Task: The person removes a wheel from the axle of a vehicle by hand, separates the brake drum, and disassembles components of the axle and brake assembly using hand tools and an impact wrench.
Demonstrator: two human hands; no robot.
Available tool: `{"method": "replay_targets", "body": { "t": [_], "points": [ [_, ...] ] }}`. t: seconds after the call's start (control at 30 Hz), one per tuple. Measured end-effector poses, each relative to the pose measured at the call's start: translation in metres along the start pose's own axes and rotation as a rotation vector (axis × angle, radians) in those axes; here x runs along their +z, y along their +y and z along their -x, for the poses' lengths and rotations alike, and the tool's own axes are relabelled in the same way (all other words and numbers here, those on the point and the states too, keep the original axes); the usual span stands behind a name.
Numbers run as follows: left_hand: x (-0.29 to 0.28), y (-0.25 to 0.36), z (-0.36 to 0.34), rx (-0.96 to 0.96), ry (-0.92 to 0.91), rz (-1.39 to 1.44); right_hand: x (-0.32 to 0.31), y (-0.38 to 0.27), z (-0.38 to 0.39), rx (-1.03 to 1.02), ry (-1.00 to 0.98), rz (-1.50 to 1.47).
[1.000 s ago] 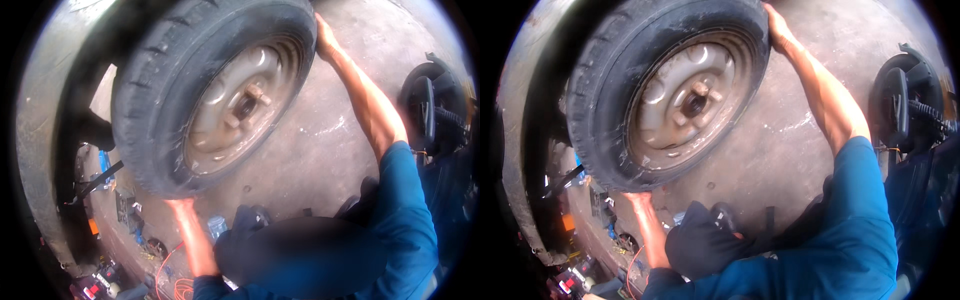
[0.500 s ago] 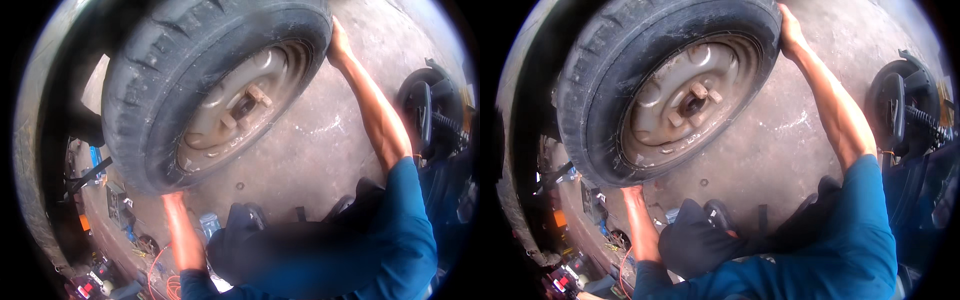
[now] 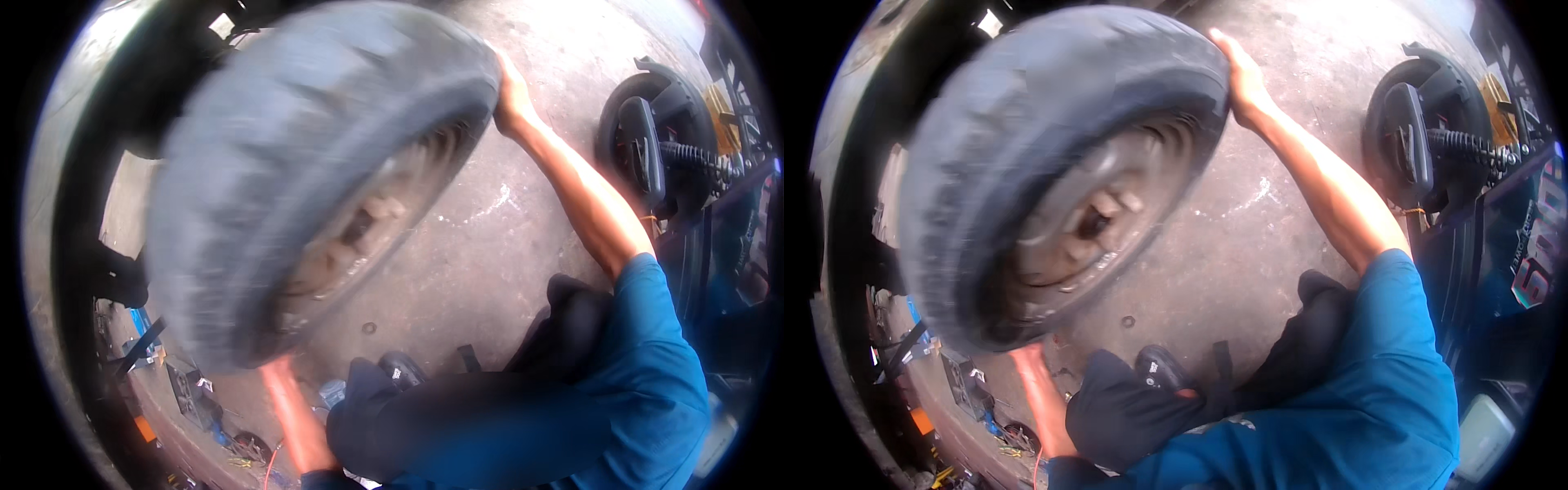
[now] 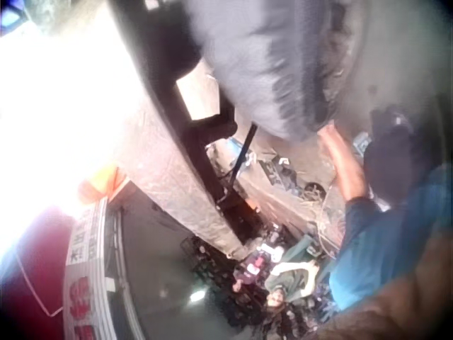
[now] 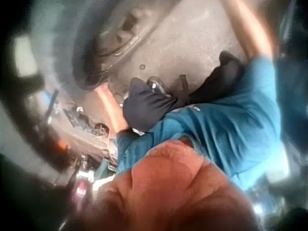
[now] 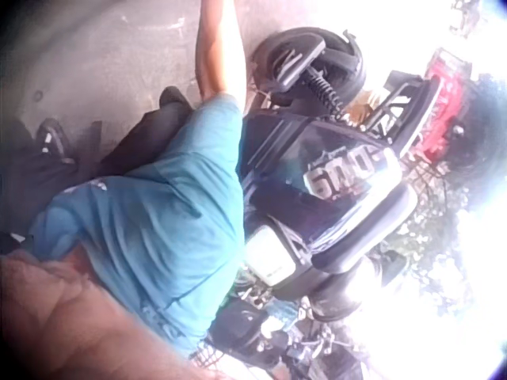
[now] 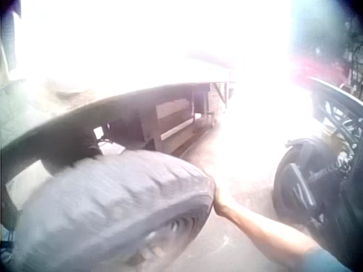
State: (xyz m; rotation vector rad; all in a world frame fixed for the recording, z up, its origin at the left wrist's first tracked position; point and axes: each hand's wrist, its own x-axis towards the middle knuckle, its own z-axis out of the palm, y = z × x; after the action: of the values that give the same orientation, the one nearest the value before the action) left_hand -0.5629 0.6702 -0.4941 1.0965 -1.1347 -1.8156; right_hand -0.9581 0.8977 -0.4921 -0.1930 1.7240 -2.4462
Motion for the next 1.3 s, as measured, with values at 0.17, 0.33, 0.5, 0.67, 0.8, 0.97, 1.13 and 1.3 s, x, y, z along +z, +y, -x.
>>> {"method": "replay_targets", "body": {
  "t": [0.17, 0.33, 0.5, 0.67, 0.8, 0.97, 1.13, 1.3],
  "points": [
    [-0.015, -0.048, 0.035, -0.045, -0.052, -0.12, -0.07, 0.069, 0.013, 0.293, 0.11, 0.01],
    [0.005, -0.074, 0.021, -0.058, -0.212, -0.142, -0.09, -0.013, 0.04, 0.486, -0.06, -0.494],
    [0.041, -0.037, 0.047, 0.131, -0.336, -0.256, -0.052, -0.089, 0.106, 0.022, 0.1, 0.088],
    [0.056, -0.036, 0.046, 0.317, -0.834, -0.336, -0.022, -0.133, 0.146, -0.396, -0.15, 0.38],
    [0.077, -0.042, 0.053, 0.535, -1.231, -0.491, -0.041, -0.145, 0.106, -0.306, 0.024, 0.497],
    [0.09, -0.05, 0.052, 0.658, -1.463, -0.61, -0.044, -0.154, 0.108, 0.02, 0.071, 0.388],
    [0.089, -0.061, 0.031, -0.2, -1.592, -0.568, -0.046, -0.158, 0.13, -0.019, -0.081, 0.422],
    [0.089, -0.089, 0.033, -0.228, -1.403, -0.713, -0.059, -0.148, 0.112, -0.166, -0.239, 0.446]
  ]
}}
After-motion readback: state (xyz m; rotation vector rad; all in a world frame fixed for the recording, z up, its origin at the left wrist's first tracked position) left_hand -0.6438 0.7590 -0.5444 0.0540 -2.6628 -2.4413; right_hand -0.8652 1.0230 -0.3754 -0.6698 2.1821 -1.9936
